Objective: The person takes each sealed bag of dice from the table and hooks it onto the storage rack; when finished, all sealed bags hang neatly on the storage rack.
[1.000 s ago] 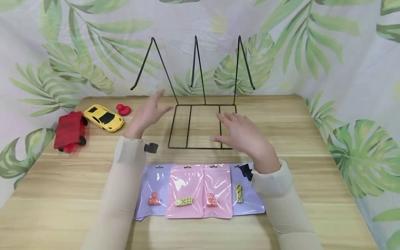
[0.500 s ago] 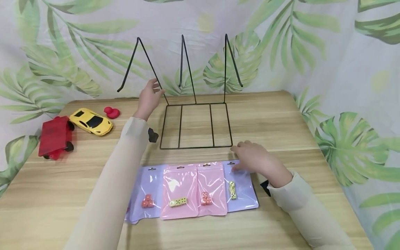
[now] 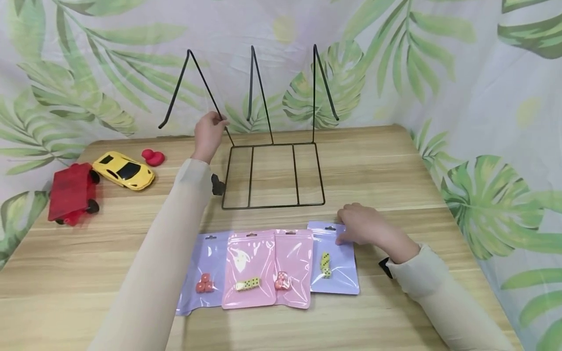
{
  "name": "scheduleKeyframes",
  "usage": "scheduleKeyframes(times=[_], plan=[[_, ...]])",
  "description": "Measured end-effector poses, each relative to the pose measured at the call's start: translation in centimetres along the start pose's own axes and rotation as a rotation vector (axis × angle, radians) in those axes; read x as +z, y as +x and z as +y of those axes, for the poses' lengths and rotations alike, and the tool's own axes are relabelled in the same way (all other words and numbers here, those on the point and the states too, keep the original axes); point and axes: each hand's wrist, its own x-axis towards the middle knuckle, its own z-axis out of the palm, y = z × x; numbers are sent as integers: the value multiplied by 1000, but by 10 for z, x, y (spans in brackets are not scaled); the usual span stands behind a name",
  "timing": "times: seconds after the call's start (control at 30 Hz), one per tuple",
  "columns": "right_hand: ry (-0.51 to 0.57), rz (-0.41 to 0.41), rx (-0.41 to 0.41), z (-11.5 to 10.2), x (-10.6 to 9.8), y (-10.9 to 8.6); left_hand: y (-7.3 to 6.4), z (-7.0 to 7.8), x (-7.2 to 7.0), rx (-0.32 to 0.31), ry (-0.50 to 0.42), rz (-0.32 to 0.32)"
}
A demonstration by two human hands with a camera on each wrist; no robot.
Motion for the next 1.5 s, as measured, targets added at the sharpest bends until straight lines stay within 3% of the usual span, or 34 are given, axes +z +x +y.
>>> scheduleKeyframes(times=[0.33, 0.53, 0.7, 0.83, 0.93, 1.07, 1.17, 1.3, 1.5], plan=[[138, 85, -82, 15, -23, -25, 1, -5, 8, 53, 56, -18], [127, 267, -156, 5, -46, -45, 2, -11, 12, 89, 102, -13], [97, 495, -245, -7, -66, -61, 4, -13, 13, 106, 109, -17], [118, 785, -358, -12, -81, -62, 4, -15, 14, 118, 93, -21], [241, 997, -445, -16, -89, -56, 5, -18, 13, 130, 88, -20], [469, 1181, -471, -25, -100, -47, 5, -22, 11, 145, 102, -16], [584, 1250, -393, -28, -110, -40, 6, -24, 9, 147, 130, -22], [664, 1264, -303, -27, -118, -32, 5, -23, 11, 152, 166, -34], [703, 1258, -316, -25, -120, -23, 1, -21, 12, 174, 189, -23]])
